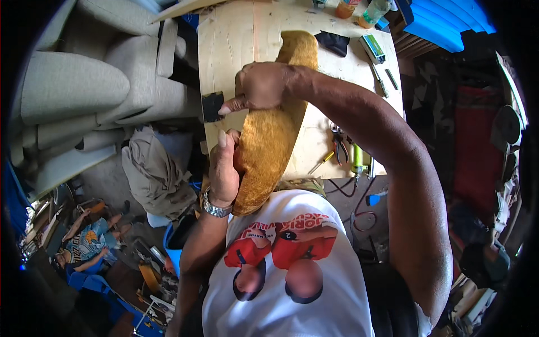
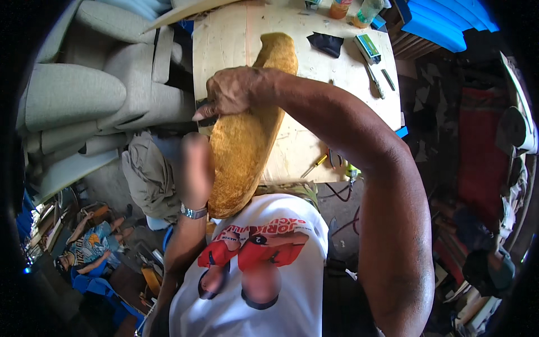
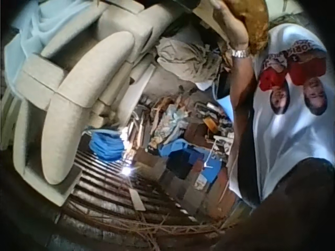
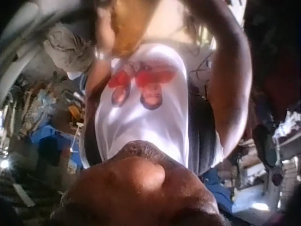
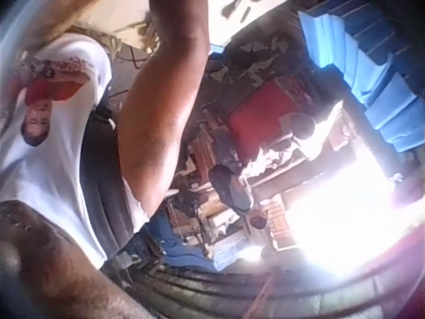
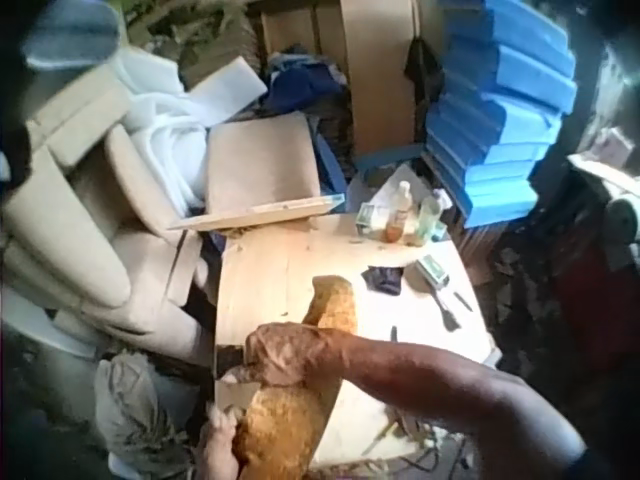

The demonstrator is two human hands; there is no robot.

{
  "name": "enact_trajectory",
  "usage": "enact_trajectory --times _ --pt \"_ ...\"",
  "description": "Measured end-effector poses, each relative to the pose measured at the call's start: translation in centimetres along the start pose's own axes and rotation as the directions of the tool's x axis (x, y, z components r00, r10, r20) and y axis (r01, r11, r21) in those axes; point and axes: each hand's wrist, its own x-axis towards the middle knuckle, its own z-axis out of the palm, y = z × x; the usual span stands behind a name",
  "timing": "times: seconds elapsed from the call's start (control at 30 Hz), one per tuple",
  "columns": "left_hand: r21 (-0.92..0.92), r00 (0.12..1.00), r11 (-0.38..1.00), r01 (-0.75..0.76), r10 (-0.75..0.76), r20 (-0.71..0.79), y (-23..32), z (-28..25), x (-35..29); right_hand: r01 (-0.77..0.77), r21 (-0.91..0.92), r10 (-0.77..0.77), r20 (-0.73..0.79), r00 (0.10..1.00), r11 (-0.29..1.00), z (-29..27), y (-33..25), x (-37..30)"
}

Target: Upholstering a furniture component by attaching fabric to a wooden frame using a pneumatic staple gun and trimming excess material with scissors.

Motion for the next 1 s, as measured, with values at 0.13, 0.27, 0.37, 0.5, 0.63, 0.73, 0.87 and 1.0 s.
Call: enact_trajectory --times 0.13,0.27,0.37,0.5,0.63,0.73,0.87,1.0 --pt "0.005 0.994 0.996 -0.085 0.085 -0.064 -0.2 1.4 -0.3 0.023 -0.119 -0.028 -0.037 0.999 0.993 1.2 1.2 1.5" --pt "0.161 1.0 0.987 0.015 -0.014 -0.008 2.4 1.2 1.0 -0.061 -0.157 0.058 -0.023 0.998 0.986 0.7 0.3 1.8" --pt "0.47 0.993 0.881 -0.058 0.003 0.116 4.0 -0.6 1.6 -0.078 -0.148 0.087 0.052 0.995 0.986 1.3 0.9 3.5" --pt "0.305 0.973 0.95 0.069 -0.131 0.188 3.2 -1.8 3.7 -0.104 -0.18 0.121 0.085 0.989 0.978 0.9 0.8 4.3" --pt "-0.148 0.99 0.98 0.129 -0.119 0.075 2.0 -0.8 3.5 -0.144 -0.175 0.159 0.074 0.984 0.974 -0.4 -0.6 4.4" --pt "-0.194 0.976 0.958 0.21 -0.192 0.105 1.0 -0.6 3.4 -0.254 -0.194 0.279 0.117 0.953 0.948 0.1 -0.6 3.8" --pt "-0.049 0.981 0.993 0.112 -0.102 0.164 0.5 -2.7 3.8 -0.067 -0.231 0.091 0.091 0.992 0.971 0.8 -0.3 4.5" --pt "0.146 0.966 0.987 -0.071 0.032 0.257 4.5 -2.8 5.0 0.162 -0.328 -0.22 -0.145 0.965 0.931 1.7 3.6 5.2"
